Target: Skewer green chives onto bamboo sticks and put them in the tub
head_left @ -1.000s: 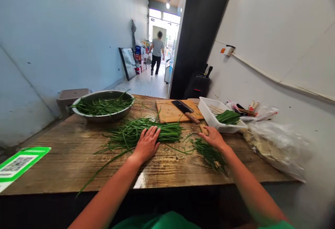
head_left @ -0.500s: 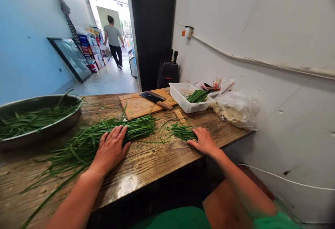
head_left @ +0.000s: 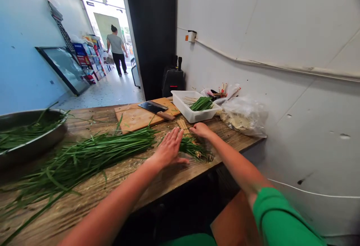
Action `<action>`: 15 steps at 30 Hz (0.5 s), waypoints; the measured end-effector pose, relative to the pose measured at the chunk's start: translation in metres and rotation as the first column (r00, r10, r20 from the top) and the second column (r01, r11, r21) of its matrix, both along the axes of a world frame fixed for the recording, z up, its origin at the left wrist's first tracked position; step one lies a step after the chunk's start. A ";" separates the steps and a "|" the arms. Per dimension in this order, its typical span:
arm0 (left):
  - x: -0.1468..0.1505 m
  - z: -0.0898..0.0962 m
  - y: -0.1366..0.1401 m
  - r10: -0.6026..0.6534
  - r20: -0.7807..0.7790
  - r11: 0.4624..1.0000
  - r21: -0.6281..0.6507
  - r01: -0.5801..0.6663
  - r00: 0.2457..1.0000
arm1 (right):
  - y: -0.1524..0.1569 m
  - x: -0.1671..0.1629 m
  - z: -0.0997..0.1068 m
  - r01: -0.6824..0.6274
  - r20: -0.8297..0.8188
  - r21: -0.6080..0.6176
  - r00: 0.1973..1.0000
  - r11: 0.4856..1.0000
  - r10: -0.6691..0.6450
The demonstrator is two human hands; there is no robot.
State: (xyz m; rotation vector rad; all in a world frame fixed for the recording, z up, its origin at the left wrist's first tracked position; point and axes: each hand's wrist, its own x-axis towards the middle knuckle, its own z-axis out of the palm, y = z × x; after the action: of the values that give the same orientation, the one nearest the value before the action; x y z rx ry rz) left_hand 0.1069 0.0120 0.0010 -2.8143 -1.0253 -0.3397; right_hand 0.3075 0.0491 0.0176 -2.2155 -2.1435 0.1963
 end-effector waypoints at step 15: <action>0.039 -0.022 0.031 0.105 -0.097 0.966 -0.228 -0.124 0.990 | 0.084 -0.057 -0.001 -0.007 0.020 -0.244 1.000 0.970 0.013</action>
State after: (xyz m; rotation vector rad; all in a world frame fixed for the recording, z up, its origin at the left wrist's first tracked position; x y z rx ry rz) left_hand 0.1457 0.0426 -0.0210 -2.9243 -1.2797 -0.0908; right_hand 0.2502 0.1335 0.0163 -2.3418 -2.2514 0.4628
